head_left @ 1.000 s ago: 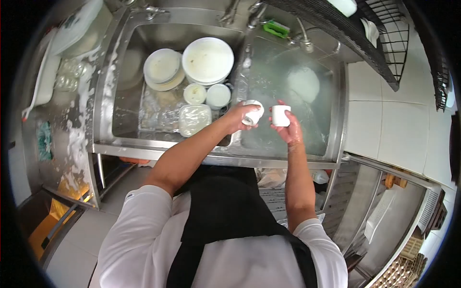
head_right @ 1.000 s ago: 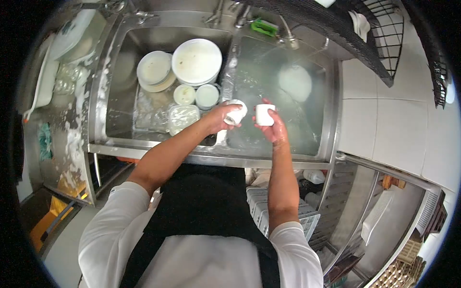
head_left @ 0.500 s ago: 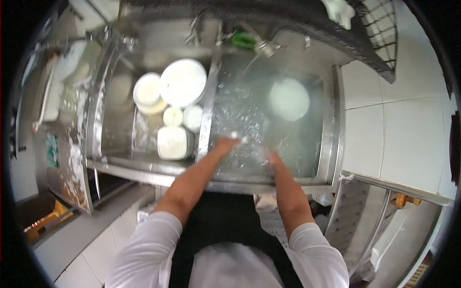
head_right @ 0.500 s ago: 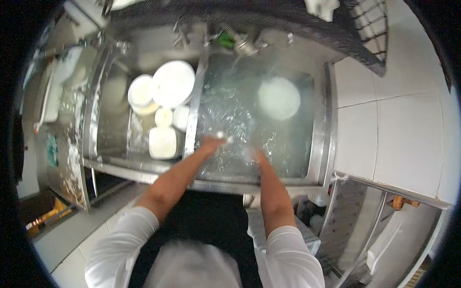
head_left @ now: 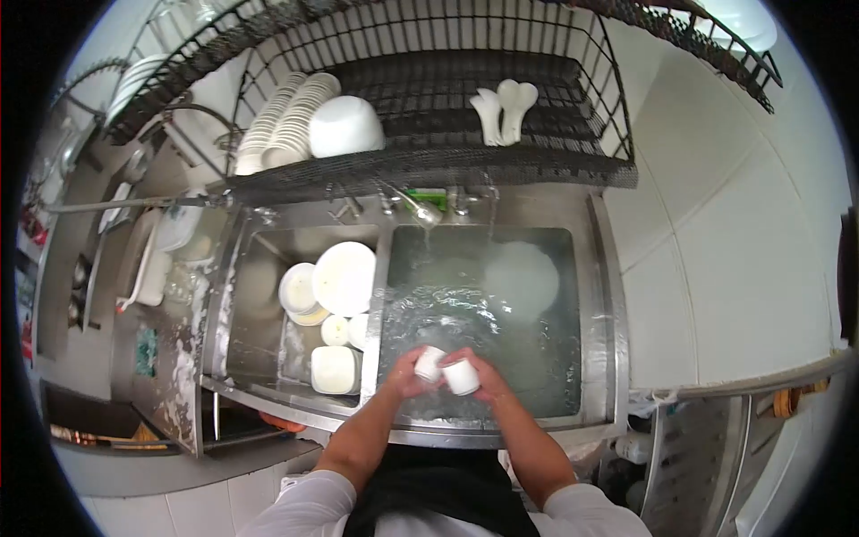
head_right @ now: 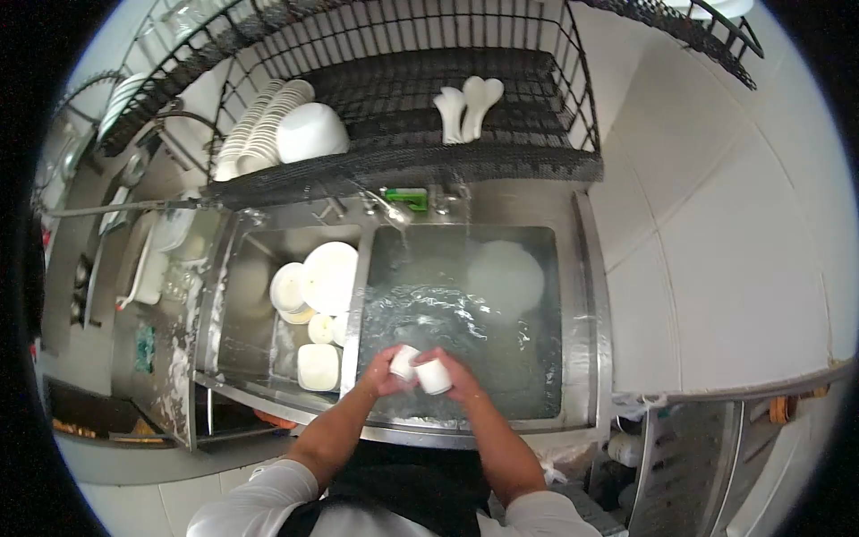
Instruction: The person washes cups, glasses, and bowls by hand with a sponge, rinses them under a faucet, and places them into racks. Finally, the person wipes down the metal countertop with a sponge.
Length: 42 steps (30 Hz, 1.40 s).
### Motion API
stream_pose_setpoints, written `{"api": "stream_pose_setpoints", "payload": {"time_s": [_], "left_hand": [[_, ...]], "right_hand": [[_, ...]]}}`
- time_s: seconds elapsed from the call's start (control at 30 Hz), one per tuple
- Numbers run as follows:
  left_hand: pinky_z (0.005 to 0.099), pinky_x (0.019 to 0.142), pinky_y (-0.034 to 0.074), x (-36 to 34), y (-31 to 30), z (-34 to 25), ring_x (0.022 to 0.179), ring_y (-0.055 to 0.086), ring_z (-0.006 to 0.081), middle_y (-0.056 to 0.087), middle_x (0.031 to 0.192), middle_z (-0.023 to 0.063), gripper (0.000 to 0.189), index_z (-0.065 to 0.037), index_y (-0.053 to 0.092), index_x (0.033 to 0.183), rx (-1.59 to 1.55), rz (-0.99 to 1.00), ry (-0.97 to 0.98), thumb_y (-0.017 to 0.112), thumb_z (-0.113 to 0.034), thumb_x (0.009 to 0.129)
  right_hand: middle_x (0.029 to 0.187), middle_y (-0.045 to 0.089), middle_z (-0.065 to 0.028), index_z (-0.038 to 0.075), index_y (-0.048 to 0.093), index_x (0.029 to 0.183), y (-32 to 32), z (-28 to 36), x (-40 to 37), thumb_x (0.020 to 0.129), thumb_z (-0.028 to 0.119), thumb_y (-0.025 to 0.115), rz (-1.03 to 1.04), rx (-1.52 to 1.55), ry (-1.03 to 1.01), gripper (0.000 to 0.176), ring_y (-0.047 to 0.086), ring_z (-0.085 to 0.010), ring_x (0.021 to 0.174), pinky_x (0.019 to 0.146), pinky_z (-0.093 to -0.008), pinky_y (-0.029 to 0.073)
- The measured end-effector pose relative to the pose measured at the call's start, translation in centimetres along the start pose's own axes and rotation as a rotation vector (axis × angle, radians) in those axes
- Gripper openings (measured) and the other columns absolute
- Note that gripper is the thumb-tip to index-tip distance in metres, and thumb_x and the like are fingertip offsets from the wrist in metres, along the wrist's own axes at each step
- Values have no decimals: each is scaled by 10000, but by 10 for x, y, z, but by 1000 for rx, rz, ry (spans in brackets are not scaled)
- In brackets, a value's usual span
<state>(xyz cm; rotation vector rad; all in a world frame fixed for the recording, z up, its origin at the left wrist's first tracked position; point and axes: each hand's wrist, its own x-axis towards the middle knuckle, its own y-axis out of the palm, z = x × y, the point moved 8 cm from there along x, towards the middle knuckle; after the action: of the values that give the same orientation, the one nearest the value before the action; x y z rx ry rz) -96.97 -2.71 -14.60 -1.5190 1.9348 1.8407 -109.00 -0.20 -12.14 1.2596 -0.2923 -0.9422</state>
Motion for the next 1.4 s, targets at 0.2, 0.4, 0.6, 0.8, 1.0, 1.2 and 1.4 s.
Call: {"api": "stream_pose_setpoints", "payload": {"time_s": [0.2,0.4,0.6,0.8,1.0,1.2,1.4], "left_hand": [[366,725,561,10,5,1,916,678,227,660,1080,101,435,-62,542,1243,621,44,-98,682,-298,906],[426,658,560,100,-71,5,835,678,270,684,986,129,558,0,654,1054,1091,-415,537,723,-493,803],[523,619,554,33,-22,10,797,687,302,688,918,105,316,-104,669,1004,1212,-209,-466,592,-377,863],[443,658,581,45,-29,32,782,681,245,680,872,103,303,-109,682,987,844,-123,-265,671,-387,867],[427,705,534,34,-54,12,830,654,223,686,977,88,356,-65,693,1063,697,-172,262,727,-350,852],[416,788,516,30,-126,0,926,623,213,672,1043,104,409,-50,690,1089,534,-466,91,710,-382,851],[386,851,502,46,-135,-2,960,622,198,660,1068,61,430,-113,638,1198,613,-405,200,585,-433,917]], "right_hand": [[1175,613,-136,69,416,1397,-40,20,-19,985,308,552,-172,-456,-19,495,690,-305,896,732,-428,596],[1108,631,-119,86,471,1319,-25,-19,-8,888,213,658,-64,-199,189,487,694,-316,848,631,-419,596],[1059,662,-124,58,577,1197,15,-26,1,761,223,750,57,-1419,240,498,664,-277,945,801,-422,519],[987,682,-109,13,614,1182,-16,-6,16,770,207,716,43,-1575,316,467,665,-235,926,771,-387,539],[1049,661,-87,64,589,1249,-113,-13,-7,864,205,662,-316,-313,196,416,655,-202,946,791,-365,545],[1045,649,-80,71,580,1271,-219,15,-4,913,416,621,-595,-1203,196,499,598,-236,963,814,-396,512],[1086,667,-143,70,494,1374,-102,-3,-2,991,565,372,-464,-34,98,638,645,-298,937,776,-462,556]]}}
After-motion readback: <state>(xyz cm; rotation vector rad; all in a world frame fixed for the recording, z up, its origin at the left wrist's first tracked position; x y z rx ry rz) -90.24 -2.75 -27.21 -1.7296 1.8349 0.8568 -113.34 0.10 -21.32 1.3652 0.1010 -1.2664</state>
